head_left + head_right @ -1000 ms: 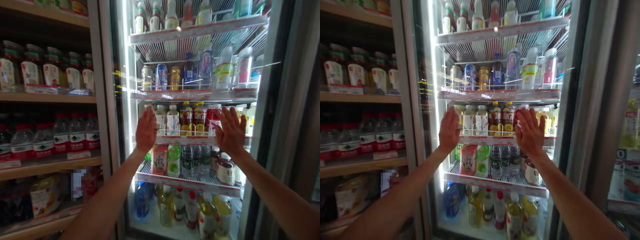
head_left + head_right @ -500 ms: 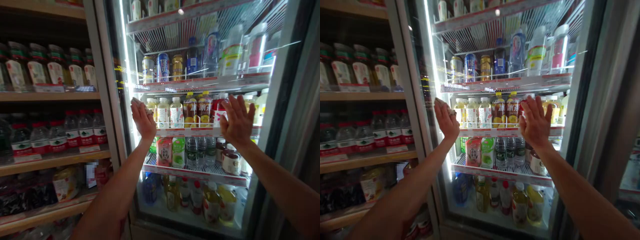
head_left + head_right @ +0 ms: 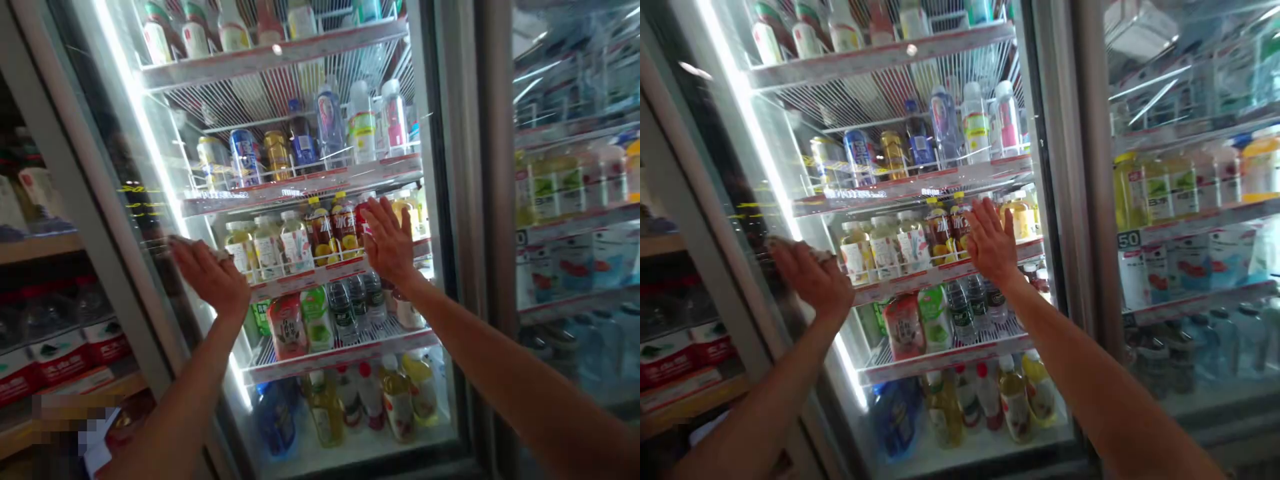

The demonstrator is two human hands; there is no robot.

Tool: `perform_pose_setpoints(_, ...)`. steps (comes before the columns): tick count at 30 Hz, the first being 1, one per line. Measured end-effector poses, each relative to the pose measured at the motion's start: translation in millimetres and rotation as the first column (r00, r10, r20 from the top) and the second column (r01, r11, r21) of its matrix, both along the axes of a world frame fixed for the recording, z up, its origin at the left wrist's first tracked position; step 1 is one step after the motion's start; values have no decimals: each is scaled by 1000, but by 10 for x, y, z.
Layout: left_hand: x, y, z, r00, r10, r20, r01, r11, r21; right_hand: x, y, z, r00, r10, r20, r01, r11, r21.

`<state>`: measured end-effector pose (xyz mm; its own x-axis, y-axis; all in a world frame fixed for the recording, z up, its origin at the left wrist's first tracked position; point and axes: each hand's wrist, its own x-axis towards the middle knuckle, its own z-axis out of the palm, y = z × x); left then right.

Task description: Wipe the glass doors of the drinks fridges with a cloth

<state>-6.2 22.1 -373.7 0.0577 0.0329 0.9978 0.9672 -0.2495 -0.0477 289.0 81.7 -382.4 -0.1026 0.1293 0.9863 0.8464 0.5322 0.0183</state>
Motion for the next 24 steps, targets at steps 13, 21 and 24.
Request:
perform_pose_setpoints(13, 213, 112, -30, 999, 11, 48, -14, 998, 59, 12, 29, -14, 1000, -1, 11, 0, 998, 55)
perform_pose_setpoints(21, 89, 76, 16, 998, 63, -32, -60, 994, 92, 30, 102, -47, 1000, 11, 1, -11, 989, 148)
perform_pose_setpoints(24, -11, 84, 25, 982, 99, 161, -124, 981, 149, 17, 96, -53, 1000, -4, -5, 4, 990, 144)
